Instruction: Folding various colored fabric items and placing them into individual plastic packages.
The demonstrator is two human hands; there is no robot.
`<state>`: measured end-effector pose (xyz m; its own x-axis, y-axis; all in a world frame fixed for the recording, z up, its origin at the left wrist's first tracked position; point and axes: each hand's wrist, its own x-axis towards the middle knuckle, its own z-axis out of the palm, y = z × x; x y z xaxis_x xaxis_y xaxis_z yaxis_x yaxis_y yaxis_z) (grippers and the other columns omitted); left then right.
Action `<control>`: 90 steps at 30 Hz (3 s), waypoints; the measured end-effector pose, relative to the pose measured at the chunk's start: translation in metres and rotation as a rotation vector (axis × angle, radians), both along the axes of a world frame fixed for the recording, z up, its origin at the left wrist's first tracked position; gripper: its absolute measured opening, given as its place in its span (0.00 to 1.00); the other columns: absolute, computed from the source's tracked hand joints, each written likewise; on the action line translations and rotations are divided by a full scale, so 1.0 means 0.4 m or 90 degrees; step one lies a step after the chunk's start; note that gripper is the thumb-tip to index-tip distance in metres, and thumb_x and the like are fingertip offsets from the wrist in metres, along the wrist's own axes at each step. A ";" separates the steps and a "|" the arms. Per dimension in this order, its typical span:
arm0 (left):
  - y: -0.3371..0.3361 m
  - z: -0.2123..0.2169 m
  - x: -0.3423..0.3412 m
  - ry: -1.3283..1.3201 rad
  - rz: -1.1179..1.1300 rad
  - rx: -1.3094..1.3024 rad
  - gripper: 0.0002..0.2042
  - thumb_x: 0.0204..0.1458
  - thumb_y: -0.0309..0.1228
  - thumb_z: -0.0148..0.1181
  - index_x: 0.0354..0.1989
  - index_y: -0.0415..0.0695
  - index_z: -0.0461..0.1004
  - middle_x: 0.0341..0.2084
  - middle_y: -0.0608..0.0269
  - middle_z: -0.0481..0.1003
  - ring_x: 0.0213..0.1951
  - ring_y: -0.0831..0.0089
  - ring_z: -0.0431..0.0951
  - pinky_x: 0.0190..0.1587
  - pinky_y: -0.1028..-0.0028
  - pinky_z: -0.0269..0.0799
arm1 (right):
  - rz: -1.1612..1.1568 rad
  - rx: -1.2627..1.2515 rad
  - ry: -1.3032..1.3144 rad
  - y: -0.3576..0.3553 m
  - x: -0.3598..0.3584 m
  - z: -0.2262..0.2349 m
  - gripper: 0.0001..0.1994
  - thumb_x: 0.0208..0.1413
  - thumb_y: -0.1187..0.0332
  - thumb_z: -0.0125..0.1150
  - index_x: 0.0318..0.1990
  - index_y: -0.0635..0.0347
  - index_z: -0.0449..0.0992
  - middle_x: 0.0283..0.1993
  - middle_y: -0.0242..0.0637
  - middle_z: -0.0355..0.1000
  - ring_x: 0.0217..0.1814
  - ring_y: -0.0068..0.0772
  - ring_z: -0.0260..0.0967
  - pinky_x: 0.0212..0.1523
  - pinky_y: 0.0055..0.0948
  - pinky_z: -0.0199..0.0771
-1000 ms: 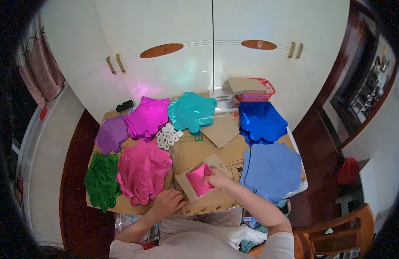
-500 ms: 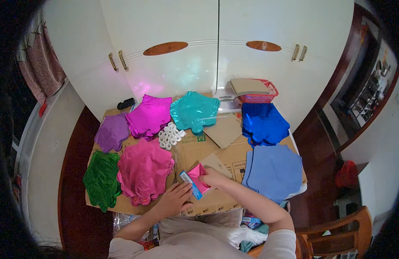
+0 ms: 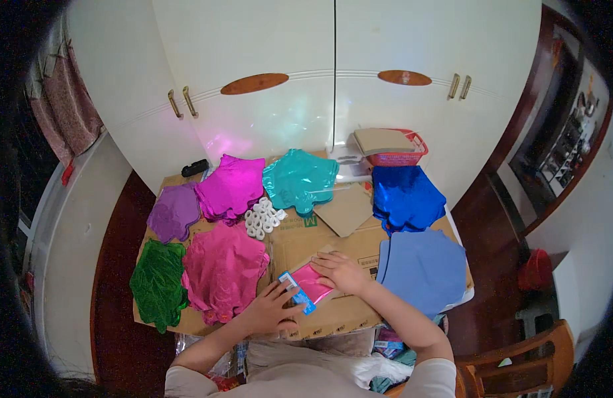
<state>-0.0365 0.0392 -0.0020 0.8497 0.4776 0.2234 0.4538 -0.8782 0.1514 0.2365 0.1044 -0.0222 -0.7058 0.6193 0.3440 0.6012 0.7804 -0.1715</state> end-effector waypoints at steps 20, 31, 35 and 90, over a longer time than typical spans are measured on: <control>-0.132 -0.001 0.148 -0.009 0.193 0.093 0.21 0.47 0.47 0.58 0.51 0.61 0.72 0.41 0.47 0.70 0.43 0.48 0.69 0.48 0.54 0.68 | -0.058 0.149 0.076 0.321 -0.277 -0.006 0.06 0.44 0.66 0.60 0.30 0.55 0.76 0.33 0.35 0.68 0.40 0.38 0.66 0.40 0.37 0.66; -0.137 -0.017 0.134 -0.022 0.201 0.075 0.21 0.48 0.42 0.58 0.53 0.62 0.70 0.44 0.42 0.71 0.43 0.47 0.71 0.46 0.55 0.70 | -0.080 -0.092 0.038 0.072 -0.083 0.120 0.07 0.47 0.67 0.61 0.32 0.57 0.72 0.31 0.38 0.68 0.35 0.45 0.68 0.35 0.39 0.68; -0.136 -0.015 0.135 -0.024 0.192 0.075 0.21 0.47 0.42 0.59 0.53 0.62 0.70 0.44 0.41 0.70 0.44 0.47 0.70 0.45 0.55 0.70 | -0.224 -0.368 0.117 -0.006 -0.048 0.068 0.11 0.48 0.70 0.60 0.38 0.58 0.65 0.36 0.45 0.69 0.41 0.52 0.68 0.37 0.43 0.69; -0.051 -0.037 0.144 -0.019 0.089 0.245 0.15 0.42 0.31 0.53 0.40 0.42 0.74 0.35 0.57 0.74 0.34 0.64 0.74 0.35 0.70 0.74 | -0.328 -0.024 -0.022 0.689 0.269 -0.004 0.16 0.47 0.72 0.54 0.46 0.60 0.72 0.49 0.51 0.70 0.52 0.49 0.68 0.52 0.41 0.68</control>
<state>0.0211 0.0190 -0.0167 0.7734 0.4644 0.4316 0.5725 -0.8040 -0.1607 0.3439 0.3802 -0.0238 -0.3161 0.9010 0.2971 0.9118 0.3750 -0.1675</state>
